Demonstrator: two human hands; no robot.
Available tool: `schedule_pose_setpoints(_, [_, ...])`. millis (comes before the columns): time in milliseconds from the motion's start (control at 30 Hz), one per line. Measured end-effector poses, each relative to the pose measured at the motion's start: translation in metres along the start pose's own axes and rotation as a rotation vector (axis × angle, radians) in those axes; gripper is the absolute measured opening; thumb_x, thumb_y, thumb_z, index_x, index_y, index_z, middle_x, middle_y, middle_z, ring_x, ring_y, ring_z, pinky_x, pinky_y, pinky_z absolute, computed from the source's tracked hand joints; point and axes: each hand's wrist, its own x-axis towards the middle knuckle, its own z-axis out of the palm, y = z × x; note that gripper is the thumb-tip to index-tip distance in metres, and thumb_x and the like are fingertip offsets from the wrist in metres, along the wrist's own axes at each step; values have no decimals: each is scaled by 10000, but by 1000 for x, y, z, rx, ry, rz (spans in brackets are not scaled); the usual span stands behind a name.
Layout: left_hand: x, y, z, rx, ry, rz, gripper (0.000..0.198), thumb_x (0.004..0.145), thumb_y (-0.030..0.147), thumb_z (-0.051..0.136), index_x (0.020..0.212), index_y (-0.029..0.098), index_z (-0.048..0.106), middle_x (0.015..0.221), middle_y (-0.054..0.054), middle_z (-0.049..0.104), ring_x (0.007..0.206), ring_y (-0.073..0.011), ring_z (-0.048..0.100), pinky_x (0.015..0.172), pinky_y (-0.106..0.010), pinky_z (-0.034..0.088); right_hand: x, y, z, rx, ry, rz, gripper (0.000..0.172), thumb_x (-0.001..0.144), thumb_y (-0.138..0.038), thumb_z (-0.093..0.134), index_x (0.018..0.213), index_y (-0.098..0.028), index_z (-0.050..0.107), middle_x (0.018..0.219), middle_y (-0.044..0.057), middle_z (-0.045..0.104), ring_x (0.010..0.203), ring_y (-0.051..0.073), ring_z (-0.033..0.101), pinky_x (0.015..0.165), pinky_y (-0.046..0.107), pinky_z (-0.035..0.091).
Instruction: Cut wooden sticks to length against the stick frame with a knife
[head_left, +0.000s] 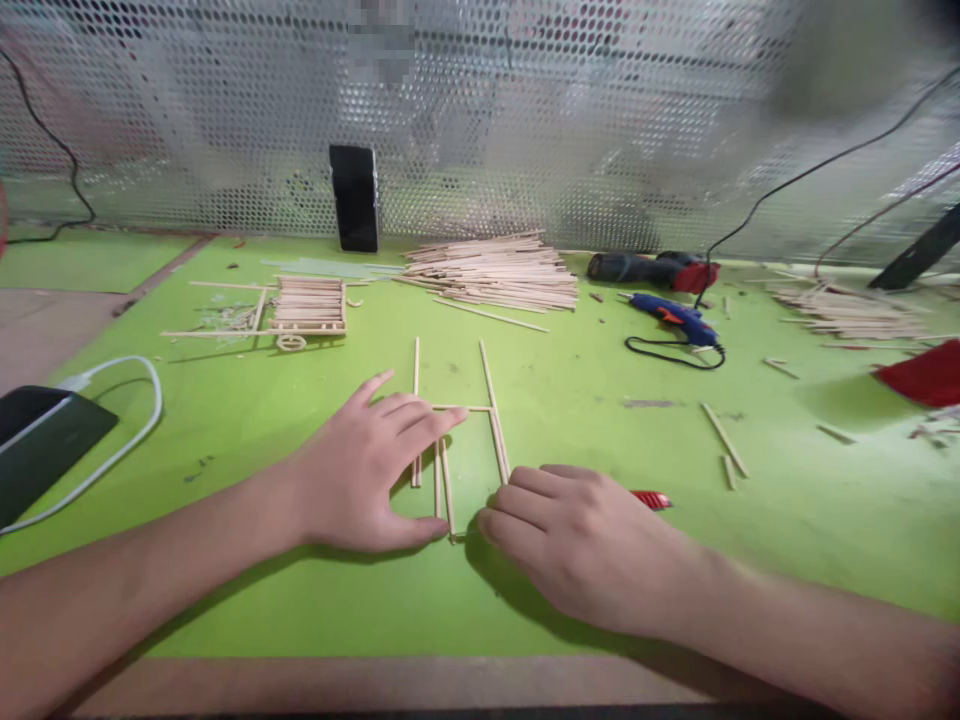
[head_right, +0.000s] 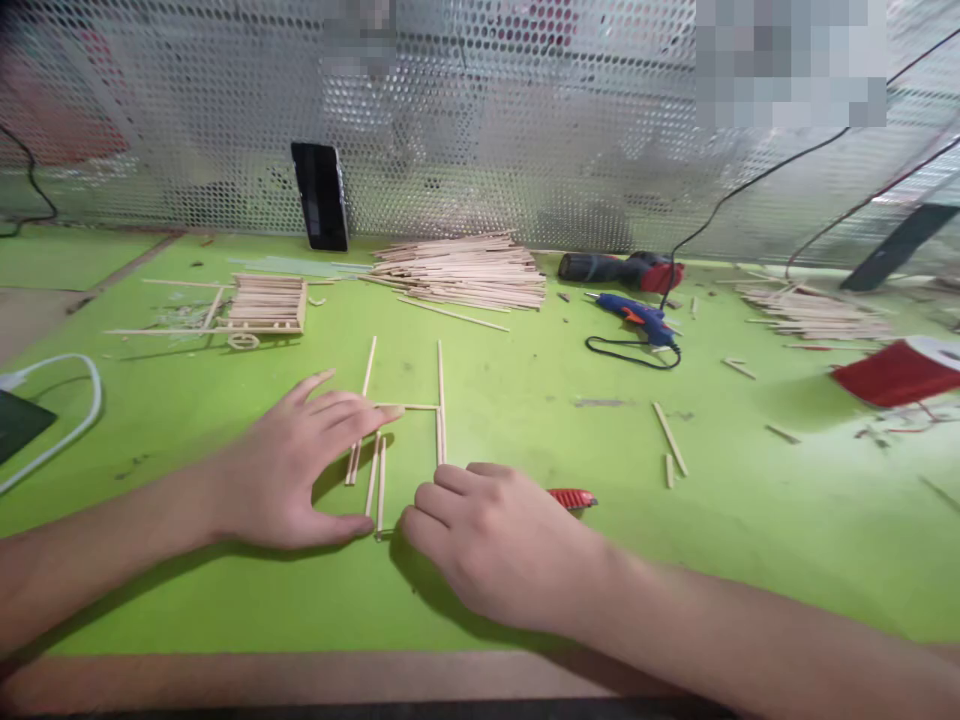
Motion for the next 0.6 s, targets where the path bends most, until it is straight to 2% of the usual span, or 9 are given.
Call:
schedule_pose_setpoints(167, [-1,-1,0,-11,60,93,765,937,505,699,1607,257,424,1346,-79,745,1298,-315,666,1326,-703,166,1,0,0,12,9,0,244,1094,-128,440,918,-189,599,823,-4,596,734,192,456,673,360,319])
schedule_pose_setpoints(300, [0,-2,-1,-26,51,91,717,944,435,684,1587,226,444,1309,-72,754,1225,-300,693,1297,-698,247,1,0,0,35,4,3,247,1105,-141,441,926,-184,606,820,-4,592,728,191,445,670,361,313])
schedule_pose_setpoints(433, [0,-1,1,-26,85,111,581,993,263,599,1559,226,473,1181,-20,782,1120,-234,718,1268,-629,326,0,0,-2,56,-22,17,267,1115,-138,409,948,-178,613,847,3,605,737,193,447,670,369,305])
schedule_pose_setpoints(600, [-3,6,2,181,128,199,441,1072,149,509,1512,171,519,1078,-23,786,1026,-208,720,1210,-543,386,1,0,-3,90,-38,17,306,1129,-141,361,948,-177,605,851,7,605,737,195,432,677,372,306])
